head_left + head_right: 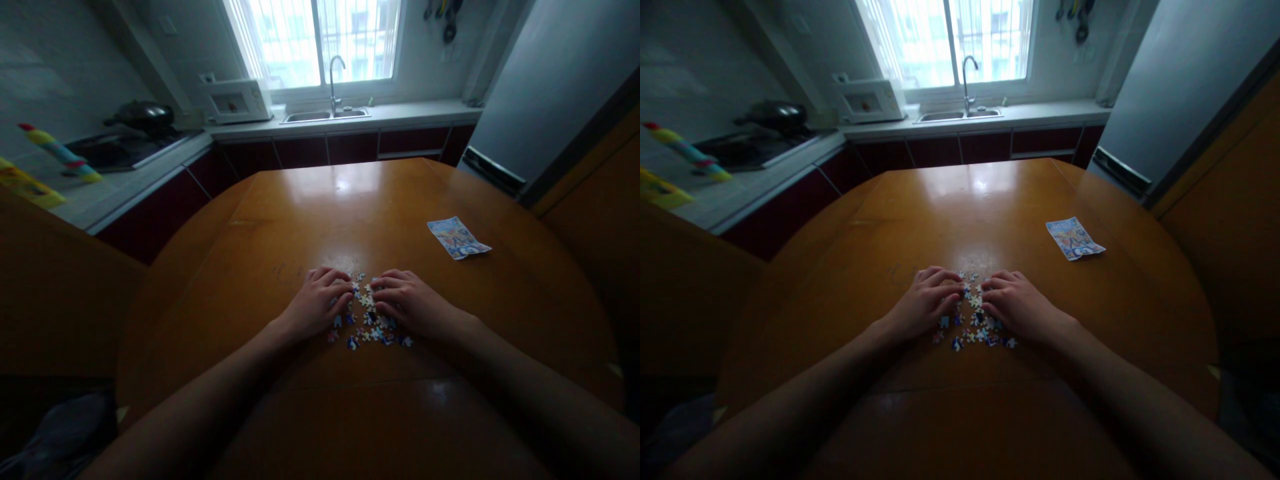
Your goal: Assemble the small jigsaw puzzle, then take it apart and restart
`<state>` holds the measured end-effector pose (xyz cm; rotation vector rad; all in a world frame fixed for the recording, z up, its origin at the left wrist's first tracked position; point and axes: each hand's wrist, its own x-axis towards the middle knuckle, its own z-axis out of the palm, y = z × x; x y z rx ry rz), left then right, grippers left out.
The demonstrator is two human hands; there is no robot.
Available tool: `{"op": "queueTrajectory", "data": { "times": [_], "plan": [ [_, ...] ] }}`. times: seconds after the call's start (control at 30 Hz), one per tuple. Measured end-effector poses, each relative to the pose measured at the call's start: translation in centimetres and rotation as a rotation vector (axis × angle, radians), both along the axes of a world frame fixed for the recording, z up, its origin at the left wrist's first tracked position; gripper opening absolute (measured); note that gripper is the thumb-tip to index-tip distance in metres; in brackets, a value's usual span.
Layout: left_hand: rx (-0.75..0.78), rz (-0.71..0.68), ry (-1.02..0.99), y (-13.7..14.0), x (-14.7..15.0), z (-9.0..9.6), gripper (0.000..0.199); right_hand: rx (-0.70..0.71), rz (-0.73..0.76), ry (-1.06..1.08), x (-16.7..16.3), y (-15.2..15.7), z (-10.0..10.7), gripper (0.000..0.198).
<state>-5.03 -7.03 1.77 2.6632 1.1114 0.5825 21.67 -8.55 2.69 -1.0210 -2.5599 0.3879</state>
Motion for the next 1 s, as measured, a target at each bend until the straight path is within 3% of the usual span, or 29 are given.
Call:
{"op": "queueTrajectory", "data": {
  "times": [0.17,0.57,1.0],
  "plan": [
    [-0.044,-0.046,-0.003,-0.03,0.05,0.15,0.025,-0.009,-0.005,0.006,-0.08,-0.01,0.10,0.022],
    [0.065,-0.058,0.101,-0.07,-0.01,-0.48,0.031,0.026,-0.023,0.014,-0.30,-0.04,-0.85,0.024],
    [0.111,-0.043,0.005,-0.10,0.24,0.01,0.026,-0.015,-0.017,0.001,-0.38,-0.22,-0.09,0.025]
  ]
}}
